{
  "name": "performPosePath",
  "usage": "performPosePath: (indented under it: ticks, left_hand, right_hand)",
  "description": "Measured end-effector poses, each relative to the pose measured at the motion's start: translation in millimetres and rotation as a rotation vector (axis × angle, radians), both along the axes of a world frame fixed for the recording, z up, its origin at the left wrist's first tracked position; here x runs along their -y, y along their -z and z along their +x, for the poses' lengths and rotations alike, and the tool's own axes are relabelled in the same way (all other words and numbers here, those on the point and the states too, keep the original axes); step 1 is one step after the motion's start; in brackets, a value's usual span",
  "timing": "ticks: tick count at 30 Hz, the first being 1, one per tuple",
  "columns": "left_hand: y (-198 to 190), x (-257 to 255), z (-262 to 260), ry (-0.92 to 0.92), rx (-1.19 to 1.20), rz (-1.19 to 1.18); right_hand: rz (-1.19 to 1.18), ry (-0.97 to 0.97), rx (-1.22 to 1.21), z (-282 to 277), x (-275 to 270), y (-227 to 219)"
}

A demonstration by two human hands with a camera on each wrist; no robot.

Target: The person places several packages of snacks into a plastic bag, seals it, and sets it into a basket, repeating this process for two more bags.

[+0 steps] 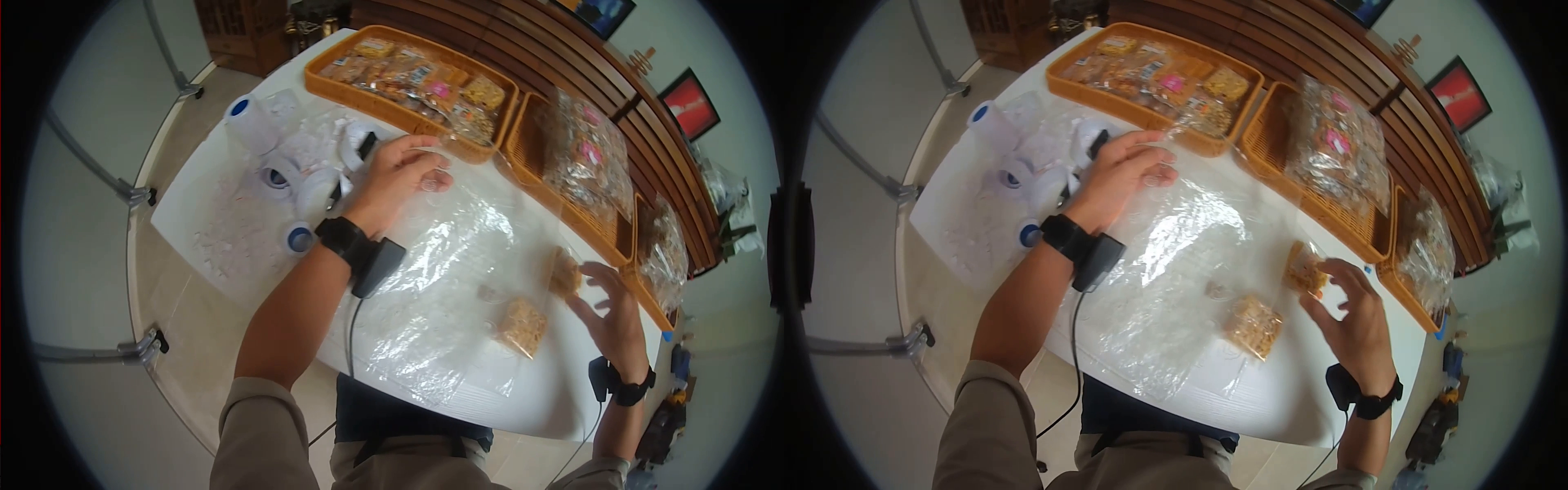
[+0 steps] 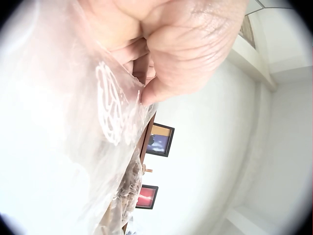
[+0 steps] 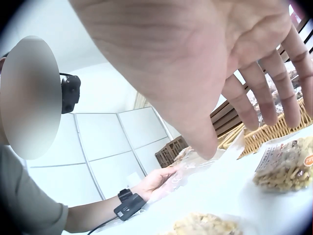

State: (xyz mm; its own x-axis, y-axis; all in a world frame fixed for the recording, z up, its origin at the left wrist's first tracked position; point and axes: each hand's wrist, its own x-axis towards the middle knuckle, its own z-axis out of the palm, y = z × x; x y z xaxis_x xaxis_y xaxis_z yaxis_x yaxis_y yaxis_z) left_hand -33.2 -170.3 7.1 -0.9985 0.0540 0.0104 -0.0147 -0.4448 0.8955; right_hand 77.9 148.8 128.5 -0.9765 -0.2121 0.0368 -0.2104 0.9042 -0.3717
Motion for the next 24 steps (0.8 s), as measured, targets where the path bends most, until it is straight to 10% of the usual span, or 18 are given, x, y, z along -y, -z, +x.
performPosePath:
  ticks: [7,24]
  left_hand:
    - [-2,0,1,-0.015,-0.005,-0.008]
    - [1,0,-1,-0.049,0.020,-0.014]
  right_hand:
    - [0.113,-0.320,0.007,16,9,4]
    - [-0.005,-0.187,-0.012,23,-17,6]
